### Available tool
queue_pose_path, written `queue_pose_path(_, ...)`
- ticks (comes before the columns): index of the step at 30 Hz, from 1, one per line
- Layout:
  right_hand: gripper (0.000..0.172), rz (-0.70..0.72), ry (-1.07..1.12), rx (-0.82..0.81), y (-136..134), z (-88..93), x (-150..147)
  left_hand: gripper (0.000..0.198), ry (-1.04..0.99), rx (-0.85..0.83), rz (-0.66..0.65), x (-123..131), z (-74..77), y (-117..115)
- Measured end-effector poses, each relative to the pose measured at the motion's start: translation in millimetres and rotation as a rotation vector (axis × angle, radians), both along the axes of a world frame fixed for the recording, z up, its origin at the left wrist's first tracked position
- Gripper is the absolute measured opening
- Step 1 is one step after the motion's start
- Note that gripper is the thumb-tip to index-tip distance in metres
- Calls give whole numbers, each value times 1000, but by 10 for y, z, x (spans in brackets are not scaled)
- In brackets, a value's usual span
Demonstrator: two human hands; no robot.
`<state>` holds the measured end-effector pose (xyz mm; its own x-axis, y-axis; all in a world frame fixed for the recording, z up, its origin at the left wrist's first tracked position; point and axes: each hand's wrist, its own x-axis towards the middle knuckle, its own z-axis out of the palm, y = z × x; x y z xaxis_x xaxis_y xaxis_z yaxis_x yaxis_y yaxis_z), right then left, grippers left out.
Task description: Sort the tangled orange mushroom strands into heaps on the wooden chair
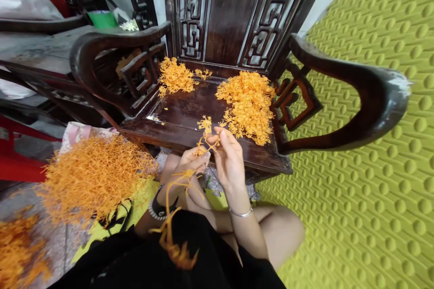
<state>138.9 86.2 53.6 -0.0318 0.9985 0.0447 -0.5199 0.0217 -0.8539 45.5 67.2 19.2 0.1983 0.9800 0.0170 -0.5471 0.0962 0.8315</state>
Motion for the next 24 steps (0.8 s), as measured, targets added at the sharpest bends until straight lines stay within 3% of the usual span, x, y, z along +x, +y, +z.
queue_pose_path(3, 16, -119, -41, 104, 64, 89, 109, 44, -17, 22, -90, -30, 72, -152)
queue_pose_path(6, 4, -433, 127, 357, 179, 353, 389, 39, -63, 99, -167, -109, 138, -358)
queue_pose_path(8, 13, -670, 198, 556, 245, 535, 593, 38, -90, 141, -204, -178, 139, -436)
queue_pose_path(9, 15, -705, 144, 612, 258, 596, 661, 39, -94, 155, -208, -204, 125, -443)
queue_pose_path(10, 16, -669, 61, 629, 252, 628, 692, 40, -90, 168, -197, -221, 108, -429)
queue_pose_path(12, 13, -452, -106, 565, 187, 602, 646, 42, -51, 179, -127, -223, 78, -360)
queue_pose_path(15, 12, -207, -220, 428, 35, 420, 437, 41, 65, 136, 86, -182, 98, -251)
queue_pose_path(20, 19, -121, -485, 353, -106, 144, 252, 41, 236, 118, 248, -150, 234, -235)
queue_pose_path(24, 18, -195, -473, 354, -163, 39, 139, 40, 345, 157, 361, -121, 188, -259)
